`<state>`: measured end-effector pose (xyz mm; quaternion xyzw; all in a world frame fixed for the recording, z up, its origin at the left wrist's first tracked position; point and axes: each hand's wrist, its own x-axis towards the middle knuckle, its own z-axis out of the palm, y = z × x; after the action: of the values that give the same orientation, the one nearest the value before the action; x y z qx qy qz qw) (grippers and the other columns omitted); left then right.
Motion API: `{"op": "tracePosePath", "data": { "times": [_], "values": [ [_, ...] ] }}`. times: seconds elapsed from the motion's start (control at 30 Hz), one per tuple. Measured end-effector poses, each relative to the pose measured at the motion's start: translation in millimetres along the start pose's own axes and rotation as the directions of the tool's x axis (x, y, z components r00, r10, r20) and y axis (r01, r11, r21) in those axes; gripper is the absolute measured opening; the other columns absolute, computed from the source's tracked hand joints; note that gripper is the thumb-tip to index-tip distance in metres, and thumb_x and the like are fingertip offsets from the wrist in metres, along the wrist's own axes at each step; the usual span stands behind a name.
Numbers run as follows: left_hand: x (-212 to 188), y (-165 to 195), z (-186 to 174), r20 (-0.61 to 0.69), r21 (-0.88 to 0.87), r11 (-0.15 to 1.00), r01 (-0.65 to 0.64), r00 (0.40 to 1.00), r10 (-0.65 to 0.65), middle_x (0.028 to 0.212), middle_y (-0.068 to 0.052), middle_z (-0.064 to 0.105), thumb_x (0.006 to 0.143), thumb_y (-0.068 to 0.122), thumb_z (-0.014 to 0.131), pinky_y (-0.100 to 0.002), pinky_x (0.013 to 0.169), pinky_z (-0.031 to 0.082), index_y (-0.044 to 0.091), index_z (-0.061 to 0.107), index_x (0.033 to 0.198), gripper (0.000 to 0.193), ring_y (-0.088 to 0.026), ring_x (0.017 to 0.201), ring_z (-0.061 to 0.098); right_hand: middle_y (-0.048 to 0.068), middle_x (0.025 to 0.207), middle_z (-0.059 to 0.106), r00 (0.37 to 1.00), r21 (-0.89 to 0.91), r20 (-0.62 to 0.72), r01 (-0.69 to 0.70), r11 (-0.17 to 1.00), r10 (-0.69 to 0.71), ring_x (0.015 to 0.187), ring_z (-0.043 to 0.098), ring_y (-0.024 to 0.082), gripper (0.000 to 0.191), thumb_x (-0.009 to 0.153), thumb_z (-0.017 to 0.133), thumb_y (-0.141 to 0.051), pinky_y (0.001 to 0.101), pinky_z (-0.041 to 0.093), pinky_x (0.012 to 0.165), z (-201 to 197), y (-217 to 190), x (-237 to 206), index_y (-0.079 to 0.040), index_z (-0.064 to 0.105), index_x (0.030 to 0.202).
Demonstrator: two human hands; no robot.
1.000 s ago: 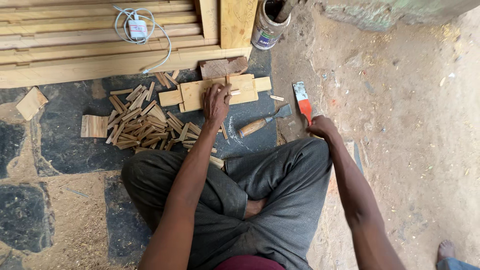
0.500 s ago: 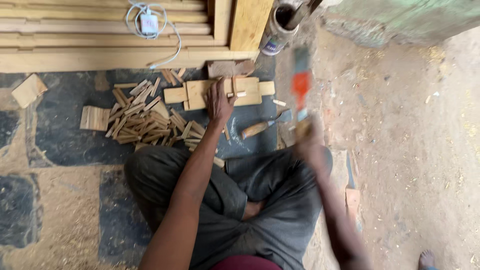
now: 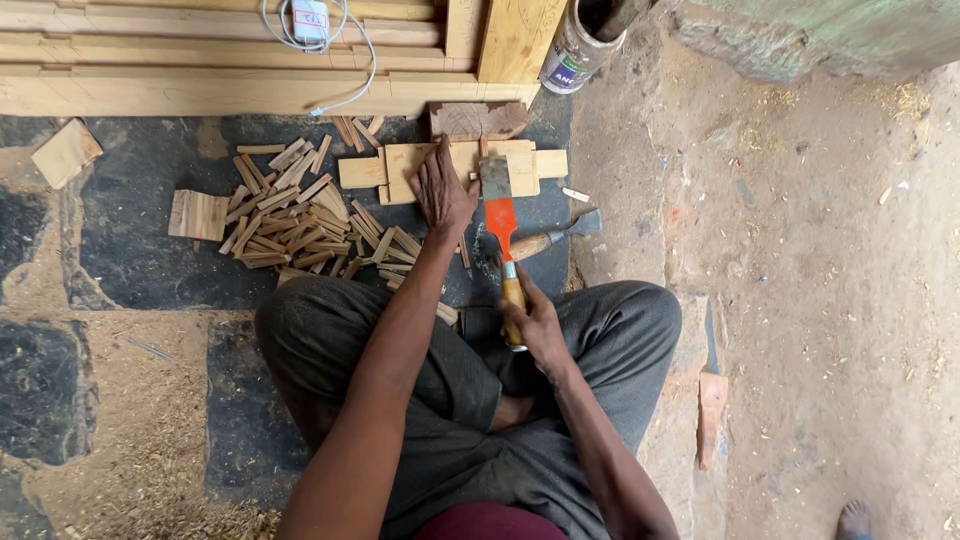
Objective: The person sits on a stone floor and uses a chisel to carve and shape a small wooden block, occasionally striking the tool with a mallet, amidst a collection of wood scraps.
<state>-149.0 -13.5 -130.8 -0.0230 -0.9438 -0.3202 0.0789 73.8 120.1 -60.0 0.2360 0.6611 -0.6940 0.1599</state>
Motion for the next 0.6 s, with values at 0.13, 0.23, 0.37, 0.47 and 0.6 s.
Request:
{"op": "tracePosePath", "data": {
  "times": [0.13, 0.23, 0.37, 0.47, 0.6],
  "values": [
    [1, -1, 0, 0.009, 0.026, 0.999, 0.024, 1.000, -0.025, 0.147, -0.016, 0.045, 0.070, 0.040, 0.093, -0.050, 0.111, 0.027, 0.007, 0.027, 0.156, 0.113, -0.032, 0.136, 0.043, 0.005, 0.093, 0.064, 0.996, -0.137, -0.088, -0.018, 0.990, 0.006, 0.065, 0.058, 0.011, 0.071, 0.099, 0.063, -0.015, 0.0281, 0.052, 0.056, 5, -10, -11, -0.018, 0.030, 0.163],
    [2, -2, -2, 0.019, 0.042, 0.998, 0.047, 0.999, -0.048, 0.147, -0.016, 0.045, 0.068, 0.042, 0.093, -0.050, 0.110, 0.026, 0.008, 0.027, 0.155, 0.114, -0.032, 0.136, 0.043, 0.001, 0.108, 0.071, 0.962, -0.297, -0.231, 0.073, 0.952, -0.146, 0.067, 0.059, 0.011, 0.062, 0.100, 0.065, -0.015, 0.0277, 0.054, 0.060, 17, -7, -21, -0.012, 0.043, 0.158],
    [2, -2, -1, 0.005, 0.028, 0.999, 0.040, 0.999, -0.040, 0.146, -0.018, 0.044, 0.069, 0.052, 0.092, -0.051, 0.110, 0.025, 0.006, 0.028, 0.154, 0.117, -0.034, 0.135, 0.042, 0.019, 0.118, 0.064, 0.704, -0.534, -0.253, 0.470, 0.703, -0.663, 0.091, 0.067, 0.022, 0.061, 0.097, 0.068, -0.006, 0.0335, 0.057, 0.075, 15, -6, -27, -0.004, 0.037, 0.150],
    [2, -1, 0, 0.009, 0.018, 0.998, 0.056, 0.998, -0.056, 0.148, -0.017, 0.045, 0.070, 0.056, 0.091, -0.051, 0.111, 0.026, 0.006, 0.028, 0.155, 0.117, -0.033, 0.134, 0.042, 0.013, 0.093, 0.063, 0.939, -0.076, -0.291, 0.167, 0.983, -0.182, 0.061, 0.063, 0.016, 0.065, 0.086, 0.071, -0.004, 0.0296, 0.053, 0.049, 3, -12, -28, -0.002, 0.034, 0.140],
    [1, -1, 2, 0.050, 0.023, 0.996, 0.084, 0.995, -0.086, 0.147, -0.015, 0.046, 0.066, 0.057, 0.090, -0.051, 0.111, 0.025, 0.007, 0.029, 0.155, 0.119, -0.033, 0.135, 0.042, 0.015, 0.092, 0.067, 0.936, -0.306, -0.292, 0.102, 0.946, -0.195, 0.066, 0.066, 0.018, 0.049, 0.090, 0.074, -0.002, 0.0293, 0.055, 0.055, 2, -16, -29, 0.002, 0.049, 0.132]
  ]
}}
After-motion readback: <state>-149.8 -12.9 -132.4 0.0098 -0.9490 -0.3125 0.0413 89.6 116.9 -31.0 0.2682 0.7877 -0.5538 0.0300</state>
